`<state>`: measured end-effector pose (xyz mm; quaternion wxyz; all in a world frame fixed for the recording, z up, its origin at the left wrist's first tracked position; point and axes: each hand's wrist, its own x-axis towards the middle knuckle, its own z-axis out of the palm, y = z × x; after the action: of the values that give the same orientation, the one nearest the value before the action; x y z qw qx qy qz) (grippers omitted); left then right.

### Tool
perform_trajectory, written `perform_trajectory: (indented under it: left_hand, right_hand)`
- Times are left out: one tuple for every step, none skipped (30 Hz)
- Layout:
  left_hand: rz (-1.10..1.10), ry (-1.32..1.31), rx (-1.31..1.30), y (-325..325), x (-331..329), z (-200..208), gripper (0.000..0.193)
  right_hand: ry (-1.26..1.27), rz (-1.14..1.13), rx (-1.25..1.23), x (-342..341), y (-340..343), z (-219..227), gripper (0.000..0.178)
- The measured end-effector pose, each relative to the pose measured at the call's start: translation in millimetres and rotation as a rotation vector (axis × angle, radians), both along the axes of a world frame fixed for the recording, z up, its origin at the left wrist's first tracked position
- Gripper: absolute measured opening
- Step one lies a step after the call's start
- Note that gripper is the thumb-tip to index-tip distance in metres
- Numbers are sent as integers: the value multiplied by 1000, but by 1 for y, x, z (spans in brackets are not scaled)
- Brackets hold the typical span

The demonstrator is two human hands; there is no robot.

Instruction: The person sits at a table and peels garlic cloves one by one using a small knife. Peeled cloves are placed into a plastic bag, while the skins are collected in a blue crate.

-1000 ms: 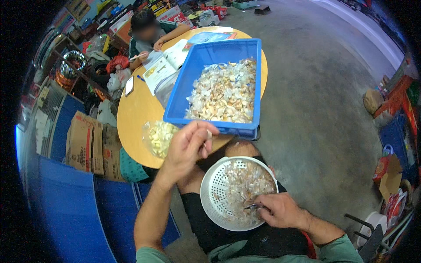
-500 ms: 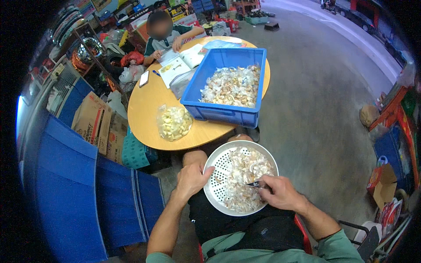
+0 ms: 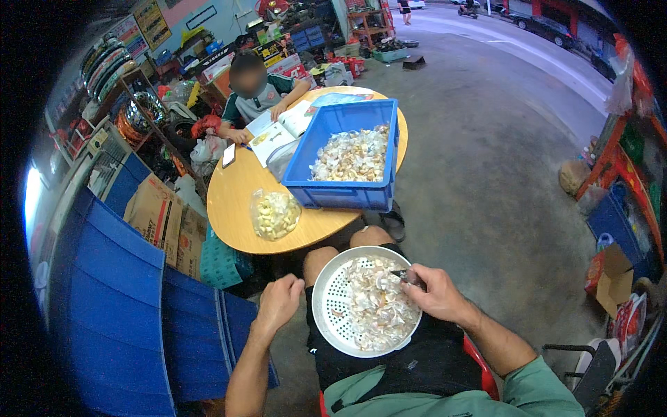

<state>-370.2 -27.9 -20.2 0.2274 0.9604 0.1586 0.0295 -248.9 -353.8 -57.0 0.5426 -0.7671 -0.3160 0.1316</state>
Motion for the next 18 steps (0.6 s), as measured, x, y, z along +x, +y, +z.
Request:
perform_trajectory:
  left_hand:
    - [-29, -104, -36, 0, 9, -4, 26]
    - [-57, -208, -71, 1, 19, -8, 23]
    - [-54, -183, 2, -2, 33, -12, 18]
    - [-107, -261, 19, -9, 56, -17, 18]
    - [-149, -287, -15, -21, 73, -13, 19]
    - [-169, -293, 2, -27, 85, -11, 17]
    - [-199, -301, 31, -29, 99, -15, 17]
    - [-234, -309, 60, -29, 114, -19, 17]
    - [-262, -265, 76, -30, 127, -19, 19]
    - [-290, -221, 92, -29, 139, -19, 21]
    - [-323, -175, 108, -28, 151, -20, 23]
    - [-343, -141, 128, -26, 160, -22, 24]
    - [-362, -106, 148, -23, 169, -25, 26]
    - [-386, -68, 173, -23, 175, -25, 28]
    - [-394, -22, 177, -24, 179, -24, 29]
    - [-409, -7, 187, -24, 182, -25, 28]
    - [-425, 7, 193, -24, 188, -27, 27]
    - [-441, 21, 199, -25, 193, -30, 26]
  right_hand:
    - [2, 1, -12, 0, 1, -2, 18]
    - [4, 3, -23, 0, 3, -4, 18]
    - [12, 5, -17, 0, 4, -4, 19]
    - [22, 3, -12, 6, 3, -6, 19]
    - [34, -4, -10, 5, 2, -5, 20]
    - [24, -1, -12, 4, 3, -4, 20]
    - [14, 1, -15, 3, 3, -4, 21]
    - [5, -3, -17, 3, 3, -3, 21]
    - [1, 24, -65, 3, 1, -1, 17]
    - [-42, 24, -51, 3, 2, -2, 16]
    - [-84, 20, -36, 3, 2, -5, 16]
    - [-126, 16, -22, 4, 2, -6, 15]
    - [-7, 26, -27, 6, 2, -4, 14]
    - [14, 32, -31, 5, 2, -2, 14]
    - [36, 39, -35, 5, 1, 1, 14]
    - [57, 48, -38, 4, 1, 5, 14]
    - [41, 54, -49, 6, 2, 9, 15]
    - [33, 59, -52, 8, 2, 10, 15]
